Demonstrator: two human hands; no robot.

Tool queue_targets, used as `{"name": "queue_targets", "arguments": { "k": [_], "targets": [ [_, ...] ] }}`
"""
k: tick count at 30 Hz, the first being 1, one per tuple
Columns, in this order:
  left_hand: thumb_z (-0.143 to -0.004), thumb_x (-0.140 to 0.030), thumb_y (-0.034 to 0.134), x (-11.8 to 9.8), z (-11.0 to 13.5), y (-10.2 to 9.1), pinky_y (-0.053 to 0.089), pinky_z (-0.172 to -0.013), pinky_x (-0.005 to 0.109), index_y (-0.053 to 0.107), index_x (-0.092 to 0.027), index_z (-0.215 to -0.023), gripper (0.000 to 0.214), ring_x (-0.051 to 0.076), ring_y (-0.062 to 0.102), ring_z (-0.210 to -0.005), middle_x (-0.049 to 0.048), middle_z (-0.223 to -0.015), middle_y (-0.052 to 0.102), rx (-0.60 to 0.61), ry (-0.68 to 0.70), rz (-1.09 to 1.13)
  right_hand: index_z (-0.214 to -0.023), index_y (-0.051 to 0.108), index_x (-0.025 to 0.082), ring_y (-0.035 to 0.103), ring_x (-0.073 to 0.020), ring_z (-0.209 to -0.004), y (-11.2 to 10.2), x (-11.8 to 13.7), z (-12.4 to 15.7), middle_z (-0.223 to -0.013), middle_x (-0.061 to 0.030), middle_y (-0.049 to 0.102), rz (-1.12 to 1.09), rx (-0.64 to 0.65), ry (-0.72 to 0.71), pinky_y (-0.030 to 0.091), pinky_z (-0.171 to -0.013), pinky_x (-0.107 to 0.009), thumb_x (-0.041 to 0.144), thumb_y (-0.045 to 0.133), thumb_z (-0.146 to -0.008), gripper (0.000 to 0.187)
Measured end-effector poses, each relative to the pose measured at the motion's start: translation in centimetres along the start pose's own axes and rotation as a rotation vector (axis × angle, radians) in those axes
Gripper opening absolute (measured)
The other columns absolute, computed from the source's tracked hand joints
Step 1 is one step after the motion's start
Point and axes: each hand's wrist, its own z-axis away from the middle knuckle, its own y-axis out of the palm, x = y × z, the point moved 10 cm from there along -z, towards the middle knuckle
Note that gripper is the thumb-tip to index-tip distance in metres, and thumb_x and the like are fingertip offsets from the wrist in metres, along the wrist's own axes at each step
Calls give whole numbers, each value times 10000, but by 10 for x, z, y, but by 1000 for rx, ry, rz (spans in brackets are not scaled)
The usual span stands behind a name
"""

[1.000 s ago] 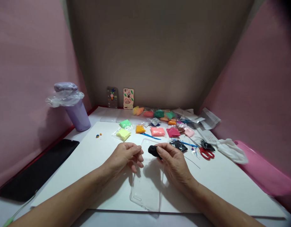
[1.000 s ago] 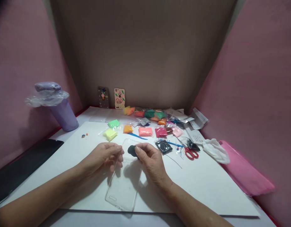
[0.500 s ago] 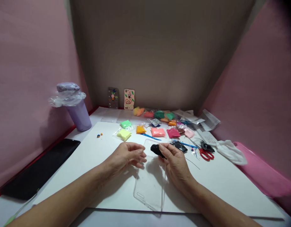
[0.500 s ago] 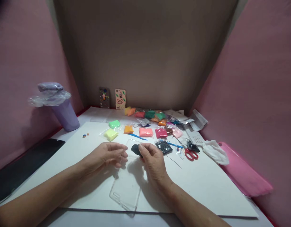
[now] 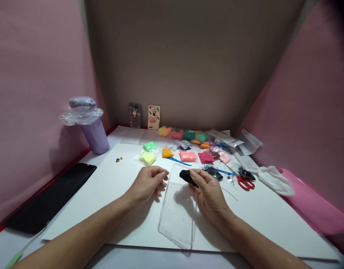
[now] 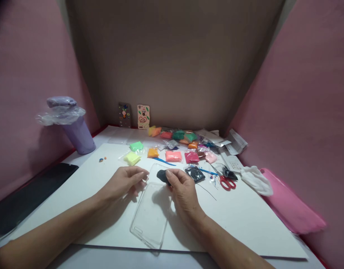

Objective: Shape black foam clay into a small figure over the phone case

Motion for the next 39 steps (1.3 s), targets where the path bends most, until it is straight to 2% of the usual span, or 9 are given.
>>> {"name": "queue_targets", "arguments": {
  "k": [4,8,12,15,17,20,27,35,39],
  "targets": [
    [-722,-281,664,3,0,13,331,-335,169,573,-126,-684,184,65,456,-387,-1,-543,579,116,33,26,-736,672,183,507,-142,-664,4,1,3,-729,-20,625,29,32,-8,377,-565,-238,412,774,-624,275],
    [-765,-343,599,5,-1,14,338,-340,179,556,-130,-657,243,75,464,-386,23,-544,595,154,28,144,-745,671,181,526,-159,-727,4,2,4,-777,-33,637,26,24,0,384,-589,-237,412,764,-639,271],
    [-723,-211,619,-2,-4,-2,460,-504,226,591,-132,-776,99,116,578,-546,43,-683,655,15,96,69,-726,679,183,531,-149,-736,-1,1,1,-769,-20,646,-34,-13,13,382,-619,-233,393,776,-629,250],
    [-766,-265,593,-10,-3,-8,479,-634,254,624,-138,-787,133,133,600,-689,57,-807,666,-47,176,-36,-734,688,184,538,-147,-738,-3,1,-2,-778,-17,655,-52,-26,4,380,-626,-237,387,780,-626,247],
    [-764,-341,605,-8,-2,0,466,-608,261,613,-136,-721,209,139,593,-648,50,-729,655,26,156,-95,-733,688,188,540,-144,-744,-4,2,-3,-781,-12,657,-60,-29,-6,381,-635,-237,382,780,-629,239],
    [-682,-303,676,0,1,13,407,-498,238,576,-140,-672,192,123,542,-510,8,-559,606,122,61,-156,-725,685,192,537,-135,-745,-4,2,-3,-780,-2,654,-64,-30,-10,380,-642,-231,381,777,-636,228],
    [-744,-292,563,-1,6,19,244,-391,195,569,-132,-632,196,57,364,-376,8,-512,600,180,19,-83,-737,690,189,534,-130,-735,-4,2,-2,-783,-8,645,-89,-34,-4,390,-628,-227,370,784,-635,228],
    [-730,-245,604,-5,0,-1,303,-424,182,557,-138,-628,155,64,443,-443,6,-577,616,-5,57,-97,-756,688,193,541,-122,-780,-4,3,-3,-813,-1,658,-106,-4,-10,406,-654,-207,346,741,-706,170],
    [-710,-328,663,6,3,17,312,-411,178,594,-126,-705,214,65,456,-429,32,-593,643,169,-23,-26,-758,687,195,542,-128,-803,-2,3,-2,-821,-1,656,-104,8,-12,409,-670,-212,345,735,-713,164]
  ]
}}
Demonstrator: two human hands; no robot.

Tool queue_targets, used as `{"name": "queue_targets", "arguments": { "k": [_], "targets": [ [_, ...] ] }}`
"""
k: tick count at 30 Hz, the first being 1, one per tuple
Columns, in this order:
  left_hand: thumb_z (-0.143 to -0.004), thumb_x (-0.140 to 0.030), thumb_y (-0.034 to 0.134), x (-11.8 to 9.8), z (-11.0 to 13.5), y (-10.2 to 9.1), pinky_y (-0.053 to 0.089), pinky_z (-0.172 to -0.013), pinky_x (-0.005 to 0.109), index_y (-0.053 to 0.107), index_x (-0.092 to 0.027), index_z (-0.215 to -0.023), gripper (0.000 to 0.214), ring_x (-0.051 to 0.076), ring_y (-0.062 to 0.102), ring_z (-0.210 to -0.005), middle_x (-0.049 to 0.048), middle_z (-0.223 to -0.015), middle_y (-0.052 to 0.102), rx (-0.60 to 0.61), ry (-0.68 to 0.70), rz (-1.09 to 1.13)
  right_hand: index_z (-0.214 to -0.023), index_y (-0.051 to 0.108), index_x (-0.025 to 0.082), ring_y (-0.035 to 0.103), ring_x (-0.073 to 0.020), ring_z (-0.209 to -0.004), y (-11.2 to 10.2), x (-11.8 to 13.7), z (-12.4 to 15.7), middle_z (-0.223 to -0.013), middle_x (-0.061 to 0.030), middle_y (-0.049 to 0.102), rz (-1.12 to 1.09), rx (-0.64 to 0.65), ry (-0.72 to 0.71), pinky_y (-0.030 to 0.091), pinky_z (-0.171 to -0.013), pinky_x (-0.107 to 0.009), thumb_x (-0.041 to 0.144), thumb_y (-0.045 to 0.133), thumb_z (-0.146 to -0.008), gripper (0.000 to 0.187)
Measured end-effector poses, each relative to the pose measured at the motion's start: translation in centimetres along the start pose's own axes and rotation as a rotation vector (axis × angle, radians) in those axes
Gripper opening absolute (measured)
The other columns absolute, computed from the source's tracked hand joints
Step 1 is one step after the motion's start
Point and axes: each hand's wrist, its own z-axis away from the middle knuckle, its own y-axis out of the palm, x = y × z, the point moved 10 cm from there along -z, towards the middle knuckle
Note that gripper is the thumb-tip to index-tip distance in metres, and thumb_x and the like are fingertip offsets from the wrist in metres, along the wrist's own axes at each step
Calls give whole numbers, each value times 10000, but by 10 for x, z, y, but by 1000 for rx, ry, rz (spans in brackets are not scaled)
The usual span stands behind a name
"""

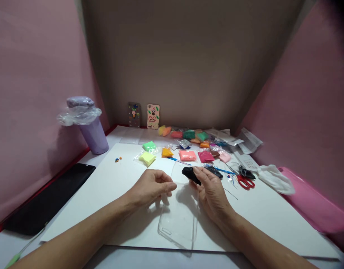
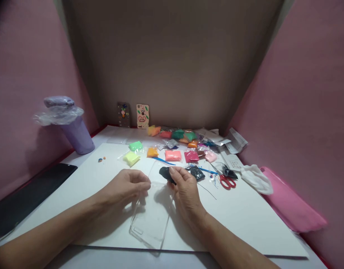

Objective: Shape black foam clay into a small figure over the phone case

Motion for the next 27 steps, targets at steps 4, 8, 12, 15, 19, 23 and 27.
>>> {"name": "queue_targets", "arguments": {
  "k": [4,8,12,15,19,23,27],
  "targets": [
    [-756,-287,616,-2,3,2,203,-345,159,547,-131,-652,200,18,318,-336,10,-548,625,10,5,51,-759,683,194,530,-117,-760,0,0,1,-805,6,642,-16,-1,-1,399,-647,-211,343,745,-702,171],
    [-861,-342,480,-10,4,2,205,-320,159,509,-142,-633,304,23,346,-299,0,-514,595,-24,50,29,-756,682,191,525,-111,-738,1,0,1,-794,8,641,-19,-7,4,391,-637,-208,343,747,-698,176],
    [-865,-390,460,-7,2,5,198,-293,160,541,-132,-695,319,25,378,-280,36,-604,648,15,17,45,-753,685,195,526,-115,-749,-1,1,0,-798,8,647,-9,-16,-8,395,-649,-213,343,740,-707,165],
    [-749,-336,628,-2,0,2,208,-279,147,548,-138,-722,215,27,387,-290,8,-595,638,31,-4,66,-757,689,200,535,-130,-771,-2,2,0,-813,-1,656,0,-12,-17,401,-653,-222,347,736,-710,161],
    [-796,-327,555,-5,0,-6,182,-257,148,533,-139,-668,228,31,373,-275,6,-559,619,-27,22,81,-747,687,210,543,-141,-783,1,0,1,-817,-3,666,7,4,9,399,-654,-224,356,737,-702,161],
    [-748,-150,598,-9,4,-23,255,-291,144,552,-125,-683,83,22,404,-312,-14,-588,606,-211,11,13,-708,675,203,542,-157,-742,5,-2,5,-771,-6,660,34,-2,56,389,-630,-241,382,767,-641,212],
    [-807,-220,575,-16,5,-24,246,-307,145,599,-131,-803,93,8,416,-348,9,-759,647,-236,68,92,-716,661,189,528,-141,-715,12,-6,9,-758,-9,651,47,56,102,372,-615,-226,372,764,-653,219]
  ]
}}
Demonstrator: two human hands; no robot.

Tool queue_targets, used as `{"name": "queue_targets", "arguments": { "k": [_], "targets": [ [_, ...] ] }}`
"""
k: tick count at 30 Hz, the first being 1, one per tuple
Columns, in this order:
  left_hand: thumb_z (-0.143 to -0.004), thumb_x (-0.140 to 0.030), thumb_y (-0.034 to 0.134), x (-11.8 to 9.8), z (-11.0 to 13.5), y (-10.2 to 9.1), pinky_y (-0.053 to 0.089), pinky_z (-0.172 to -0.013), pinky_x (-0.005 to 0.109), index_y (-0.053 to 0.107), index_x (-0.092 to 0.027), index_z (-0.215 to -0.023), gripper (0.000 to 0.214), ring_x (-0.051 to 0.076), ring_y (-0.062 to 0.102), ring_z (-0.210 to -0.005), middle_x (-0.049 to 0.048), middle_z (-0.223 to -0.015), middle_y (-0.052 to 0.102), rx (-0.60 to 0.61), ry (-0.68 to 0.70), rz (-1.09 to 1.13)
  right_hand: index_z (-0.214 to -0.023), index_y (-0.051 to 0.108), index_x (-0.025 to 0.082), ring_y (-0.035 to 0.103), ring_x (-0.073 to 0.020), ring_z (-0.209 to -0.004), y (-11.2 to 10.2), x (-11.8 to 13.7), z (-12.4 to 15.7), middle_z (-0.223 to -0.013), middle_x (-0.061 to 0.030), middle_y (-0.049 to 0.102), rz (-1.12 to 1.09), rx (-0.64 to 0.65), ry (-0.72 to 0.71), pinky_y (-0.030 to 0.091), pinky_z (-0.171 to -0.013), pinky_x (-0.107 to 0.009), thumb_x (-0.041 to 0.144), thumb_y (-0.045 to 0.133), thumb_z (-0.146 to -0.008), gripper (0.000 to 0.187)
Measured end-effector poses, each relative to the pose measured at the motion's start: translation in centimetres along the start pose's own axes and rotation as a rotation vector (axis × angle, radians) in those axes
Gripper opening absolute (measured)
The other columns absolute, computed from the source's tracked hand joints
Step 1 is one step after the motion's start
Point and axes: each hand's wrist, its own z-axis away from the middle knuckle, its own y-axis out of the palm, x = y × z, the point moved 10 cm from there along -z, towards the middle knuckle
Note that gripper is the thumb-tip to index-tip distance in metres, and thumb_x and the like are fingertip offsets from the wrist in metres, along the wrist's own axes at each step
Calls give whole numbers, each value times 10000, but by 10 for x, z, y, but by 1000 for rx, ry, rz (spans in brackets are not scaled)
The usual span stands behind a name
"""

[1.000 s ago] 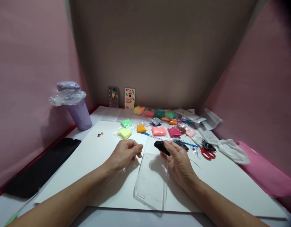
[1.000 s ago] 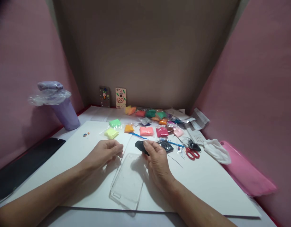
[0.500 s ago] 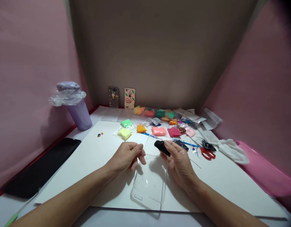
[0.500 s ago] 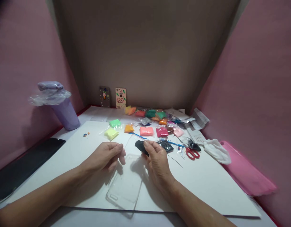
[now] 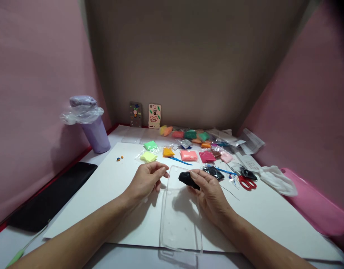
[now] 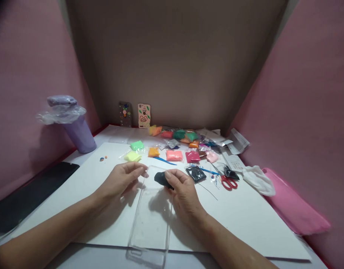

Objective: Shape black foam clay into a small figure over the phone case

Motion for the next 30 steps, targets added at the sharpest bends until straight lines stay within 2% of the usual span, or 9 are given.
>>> {"name": "queue_targets", "arguments": {
  "k": [3,6,8,13,16,18,22,27,30],
  "targets": [
    [-807,-361,594,1,0,8,204,-299,149,594,-133,-747,236,27,412,-361,0,-657,617,91,18,41,-727,659,180,513,-124,-692,6,-4,2,-742,-10,642,29,76,19,359,-599,-211,355,747,-687,201],
    [-763,-340,650,2,2,11,215,-304,149,570,-134,-670,240,25,358,-332,-35,-523,556,113,25,27,-745,664,176,490,-111,-640,13,-7,4,-709,-7,632,72,151,20,341,-572,-209,357,729,-711,195],
    [-797,-307,609,-1,4,10,224,-307,146,551,-133,-626,251,16,327,-299,-49,-458,525,94,45,-2,-748,668,175,475,-108,-619,15,-7,5,-694,-3,621,89,172,16,335,-563,-213,363,727,-711,200],
    [-869,-284,490,-3,4,9,254,-292,149,539,-142,-622,289,35,361,-264,-42,-408,529,89,34,7,-719,667,170,462,-112,-608,11,-7,4,-678,-4,606,74,121,37,335,-550,-214,380,759,-661,237],
    [-853,-247,512,0,0,1,253,-286,150,528,-142,-590,284,37,364,-262,-44,-390,514,29,25,-20,-707,660,170,483,-114,-627,12,-6,4,-689,-7,616,61,115,38,346,-562,-209,373,762,-660,232],
    [-838,-285,545,1,-2,-2,267,-290,153,550,-136,-606,276,45,409,-296,-25,-443,556,5,30,-9,-694,653,173,487,-113,-633,11,-6,3,-688,-3,618,57,105,33,346,-566,-206,370,767,-654,231],
    [-776,-317,626,1,1,5,285,-306,153,578,-131,-611,253,54,427,-326,-33,-431,540,66,9,-64,-677,640,175,484,-116,-624,10,-6,3,-677,2,615,59,99,32,340,-556,-212,384,770,-645,248],
    [-874,-274,460,-2,4,9,242,-290,150,538,-149,-617,296,41,339,-257,-59,-359,481,85,39,-73,-681,636,169,474,-114,-607,9,-7,2,-670,-1,613,61,89,38,331,-543,-214,387,776,-634,263],
    [-871,-283,466,0,0,3,259,-296,154,529,-150,-624,289,48,350,-270,-56,-368,485,44,52,-97,-670,633,167,477,-115,-618,9,-6,2,-670,-1,609,50,75,34,339,-557,-216,381,776,-636,260]
  ]
}}
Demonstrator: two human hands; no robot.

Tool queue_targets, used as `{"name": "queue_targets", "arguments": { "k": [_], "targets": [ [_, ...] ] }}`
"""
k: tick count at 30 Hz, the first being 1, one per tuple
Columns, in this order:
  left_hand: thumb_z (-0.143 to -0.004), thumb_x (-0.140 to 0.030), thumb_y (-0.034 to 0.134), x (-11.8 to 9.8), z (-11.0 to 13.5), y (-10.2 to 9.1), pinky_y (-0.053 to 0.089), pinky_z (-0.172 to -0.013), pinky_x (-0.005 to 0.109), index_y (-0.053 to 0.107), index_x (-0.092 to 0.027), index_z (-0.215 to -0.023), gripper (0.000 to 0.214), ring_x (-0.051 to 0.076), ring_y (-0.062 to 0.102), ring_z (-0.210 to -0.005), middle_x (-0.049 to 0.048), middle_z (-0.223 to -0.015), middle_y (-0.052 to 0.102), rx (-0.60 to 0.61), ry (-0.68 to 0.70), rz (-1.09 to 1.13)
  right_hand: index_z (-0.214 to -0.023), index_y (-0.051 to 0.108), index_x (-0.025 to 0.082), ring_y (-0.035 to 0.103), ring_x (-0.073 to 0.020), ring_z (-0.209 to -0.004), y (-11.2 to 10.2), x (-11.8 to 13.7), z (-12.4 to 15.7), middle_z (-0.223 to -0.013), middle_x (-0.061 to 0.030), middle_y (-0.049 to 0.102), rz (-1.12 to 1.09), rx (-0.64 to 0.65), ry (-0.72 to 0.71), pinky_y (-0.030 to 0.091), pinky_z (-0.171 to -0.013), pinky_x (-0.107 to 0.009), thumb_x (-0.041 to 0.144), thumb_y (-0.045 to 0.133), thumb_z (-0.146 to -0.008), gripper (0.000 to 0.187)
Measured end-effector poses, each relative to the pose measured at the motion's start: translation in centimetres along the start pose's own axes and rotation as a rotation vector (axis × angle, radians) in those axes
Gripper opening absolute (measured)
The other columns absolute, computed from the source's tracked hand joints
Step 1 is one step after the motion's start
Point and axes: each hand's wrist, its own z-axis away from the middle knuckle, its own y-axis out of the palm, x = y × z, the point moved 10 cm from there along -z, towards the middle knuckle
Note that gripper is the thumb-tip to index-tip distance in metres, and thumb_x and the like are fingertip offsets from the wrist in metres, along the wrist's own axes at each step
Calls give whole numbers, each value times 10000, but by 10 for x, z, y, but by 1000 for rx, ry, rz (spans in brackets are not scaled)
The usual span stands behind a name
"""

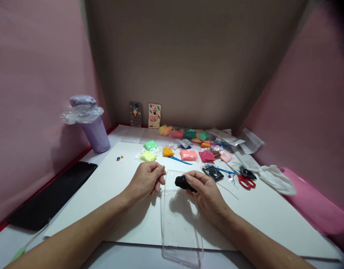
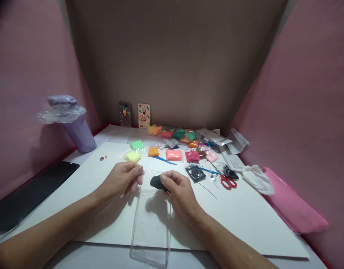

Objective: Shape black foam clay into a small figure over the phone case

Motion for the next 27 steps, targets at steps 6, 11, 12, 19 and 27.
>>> {"name": "queue_targets", "arguments": {
  "k": [6,11,12,19,27],
  "targets": [
    [-778,-343,604,-2,-2,-6,281,-340,180,547,-150,-626,253,64,402,-347,-47,-452,510,-38,21,-33,-656,635,173,489,-116,-616,-1,1,0,-656,7,609,13,-25,3,339,-561,-224,396,785,-614,272],
    [-821,-299,520,-18,1,-2,323,-462,217,536,-168,-583,272,83,401,-422,-52,-467,480,-27,172,-220,-661,633,171,477,-115,-613,1,1,-1,-656,4,605,33,0,-13,333,-556,-220,396,774,-633,266],
    [-832,-293,497,-22,2,-3,332,-491,224,531,-172,-580,281,94,420,-453,-47,-482,484,-46,218,-265,-669,635,172,480,-116,-617,0,0,-1,-665,2,609,33,-1,-12,334,-556,-219,395,769,-640,262],
    [-836,-301,481,-13,-3,-11,340,-514,233,508,-179,-644,229,108,441,-489,-37,-564,503,-108,202,-265,-666,626,167,470,-107,-606,-2,-2,0,-660,6,598,21,-12,-3,336,-557,-215,381,768,-650,257],
    [-867,-315,446,-25,4,3,341,-579,257,472,-186,-620,280,133,453,-580,-26,-577,494,-12,321,-413,-681,627,170,472,-112,-612,0,-2,-1,-663,7,602,50,10,-8,322,-551,-221,385,748,-673,247]
  ]
}}
